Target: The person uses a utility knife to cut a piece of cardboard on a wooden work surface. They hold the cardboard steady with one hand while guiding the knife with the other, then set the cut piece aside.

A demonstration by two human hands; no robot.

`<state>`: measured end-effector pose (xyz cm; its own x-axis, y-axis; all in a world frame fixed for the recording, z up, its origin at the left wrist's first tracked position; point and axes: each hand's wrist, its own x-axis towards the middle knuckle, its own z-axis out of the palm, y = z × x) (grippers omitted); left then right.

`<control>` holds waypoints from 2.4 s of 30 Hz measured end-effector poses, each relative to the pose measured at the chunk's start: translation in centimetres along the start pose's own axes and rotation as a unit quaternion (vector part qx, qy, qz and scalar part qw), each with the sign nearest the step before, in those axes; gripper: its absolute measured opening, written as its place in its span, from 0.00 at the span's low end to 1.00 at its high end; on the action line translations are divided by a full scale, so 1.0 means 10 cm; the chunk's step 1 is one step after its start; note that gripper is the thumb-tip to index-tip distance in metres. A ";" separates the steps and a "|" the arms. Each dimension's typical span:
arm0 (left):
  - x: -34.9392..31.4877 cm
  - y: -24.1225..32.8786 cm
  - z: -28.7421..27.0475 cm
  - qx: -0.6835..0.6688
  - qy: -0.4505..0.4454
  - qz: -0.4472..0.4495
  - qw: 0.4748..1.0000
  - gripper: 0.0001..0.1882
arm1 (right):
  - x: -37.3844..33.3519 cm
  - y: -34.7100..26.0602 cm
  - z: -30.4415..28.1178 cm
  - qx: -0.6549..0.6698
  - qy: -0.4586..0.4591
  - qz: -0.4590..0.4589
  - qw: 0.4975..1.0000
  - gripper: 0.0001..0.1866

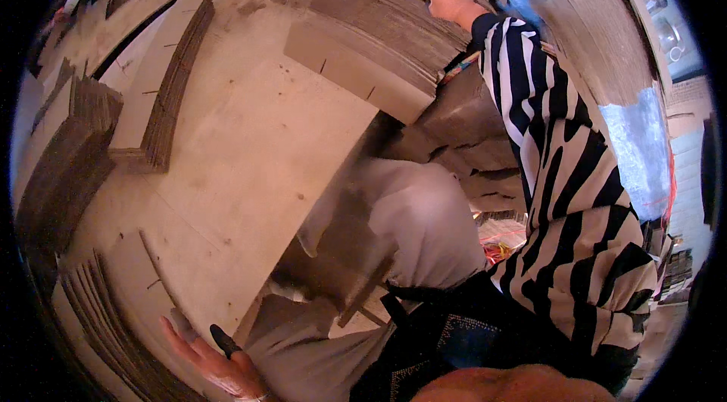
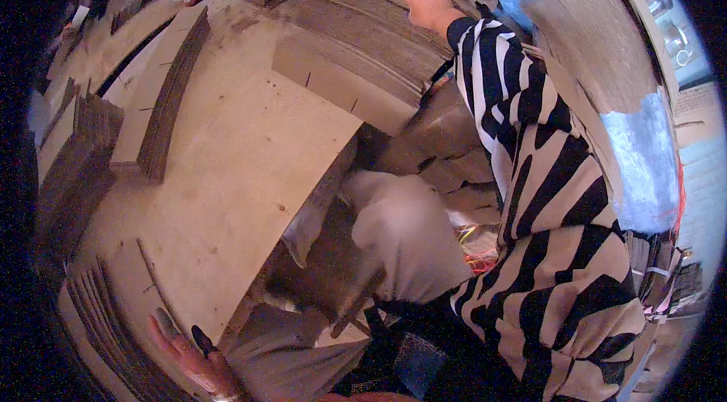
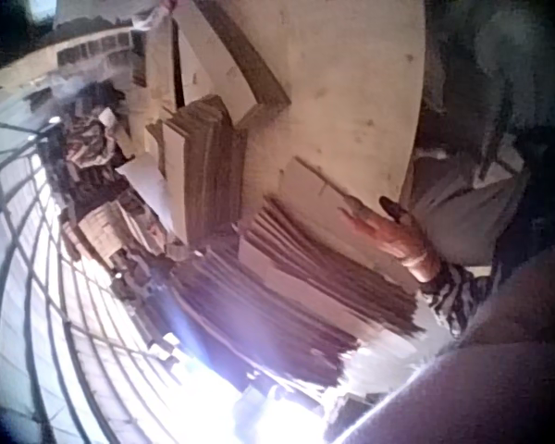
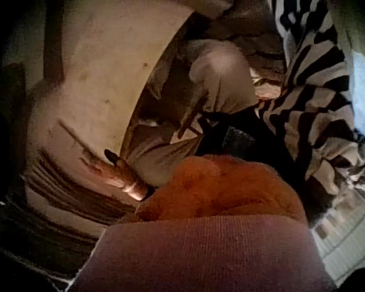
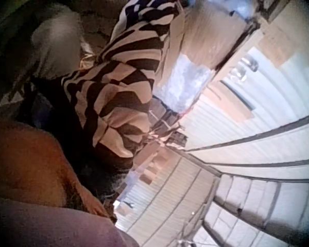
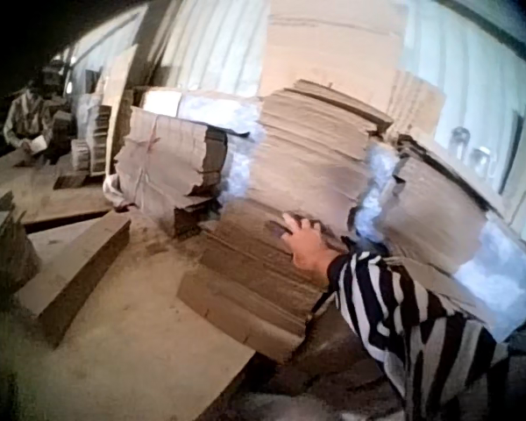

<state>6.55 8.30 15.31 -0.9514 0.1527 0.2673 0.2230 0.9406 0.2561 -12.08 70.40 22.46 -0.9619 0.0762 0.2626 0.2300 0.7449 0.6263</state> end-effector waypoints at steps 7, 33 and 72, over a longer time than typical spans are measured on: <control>0.01 0.05 -0.03 -0.019 0.014 -0.034 0.999 0.26 | 0.18 -0.14 -0.34 0.014 0.059 -0.006 0.998 0.33; 0.07 -0.07 0.16 -0.077 0.051 0.011 0.996 0.20 | 0.53 0.39 0.12 0.137 -0.047 0.064 0.987 0.32; 0.99 1.54 2.02 -0.483 -0.276 -0.042 0.830 0.32 | -0.91 -2.00 0.15 0.501 0.193 -0.085 0.840 0.15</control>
<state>-3.69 30.42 3.10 -0.8654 0.4651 -0.1865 -0.0363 0.3129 0.9491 -8.19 55.81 6.41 -0.8047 -0.1640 0.5706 -0.3312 0.9217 -0.2021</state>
